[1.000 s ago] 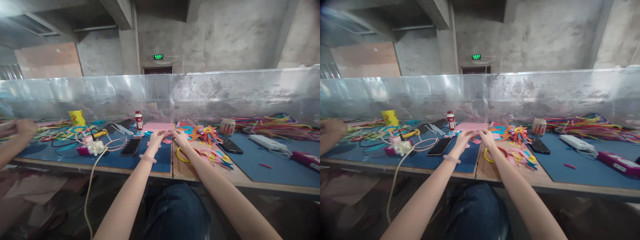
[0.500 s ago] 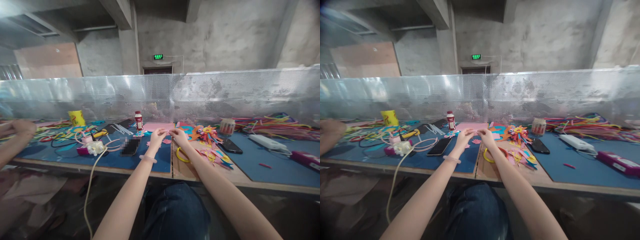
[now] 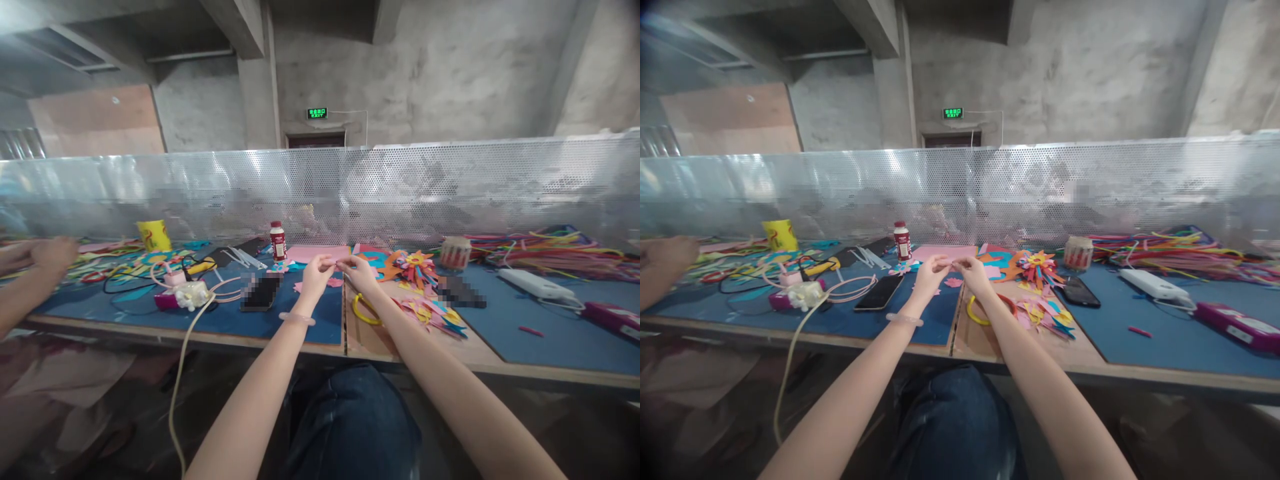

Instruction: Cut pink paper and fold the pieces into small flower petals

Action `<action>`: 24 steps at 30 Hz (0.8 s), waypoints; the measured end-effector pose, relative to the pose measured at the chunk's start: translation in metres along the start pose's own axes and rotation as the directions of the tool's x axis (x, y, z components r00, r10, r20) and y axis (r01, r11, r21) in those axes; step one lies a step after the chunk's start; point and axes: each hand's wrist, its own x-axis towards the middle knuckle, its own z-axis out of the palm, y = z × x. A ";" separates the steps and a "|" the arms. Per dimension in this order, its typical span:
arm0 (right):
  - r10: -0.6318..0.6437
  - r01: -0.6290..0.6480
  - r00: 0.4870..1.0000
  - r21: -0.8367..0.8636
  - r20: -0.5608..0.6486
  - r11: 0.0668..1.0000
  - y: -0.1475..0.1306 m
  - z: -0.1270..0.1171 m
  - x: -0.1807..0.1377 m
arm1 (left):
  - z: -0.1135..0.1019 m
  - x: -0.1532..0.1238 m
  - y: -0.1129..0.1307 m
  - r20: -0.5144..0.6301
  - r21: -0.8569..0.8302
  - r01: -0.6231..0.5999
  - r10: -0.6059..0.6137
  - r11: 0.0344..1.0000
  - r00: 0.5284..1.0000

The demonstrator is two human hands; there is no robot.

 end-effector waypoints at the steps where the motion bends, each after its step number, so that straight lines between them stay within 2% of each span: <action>1: 0.006 -0.007 1.000 -0.005 -0.003 1.000 0.000 0.000 0.000 | 0.000 0.000 0.000 0.002 0.004 -0.004 0.004 1.000 1.000; 8: 0.070 -0.069 0.998 -0.031 0.003 0.997 -0.001 -0.001 0.000 | -0.001 0.000 0.001 0.018 0.035 0.001 -0.001 0.999 1.000; 14: 0.077 -0.077 0.997 -0.021 0.009 0.997 -0.001 -0.004 0.003 | -0.002 0.000 0.002 -0.012 0.001 0.022 -0.022 1.000 1.000; 19: 0.058 -0.057 0.998 -0.034 0.016 0.998 0.000 -0.003 0.001 | -0.001 -0.001 0.004 0.006 -0.027 0.064 -0.064 0.998 0.998; 24: 0.091 -0.091 0.996 -0.064 -0.012 0.994 0.000 -0.003 0.000 | -0.002 -0.001 0.004 0.014 -0.029 0.091 -0.091 0.995 0.996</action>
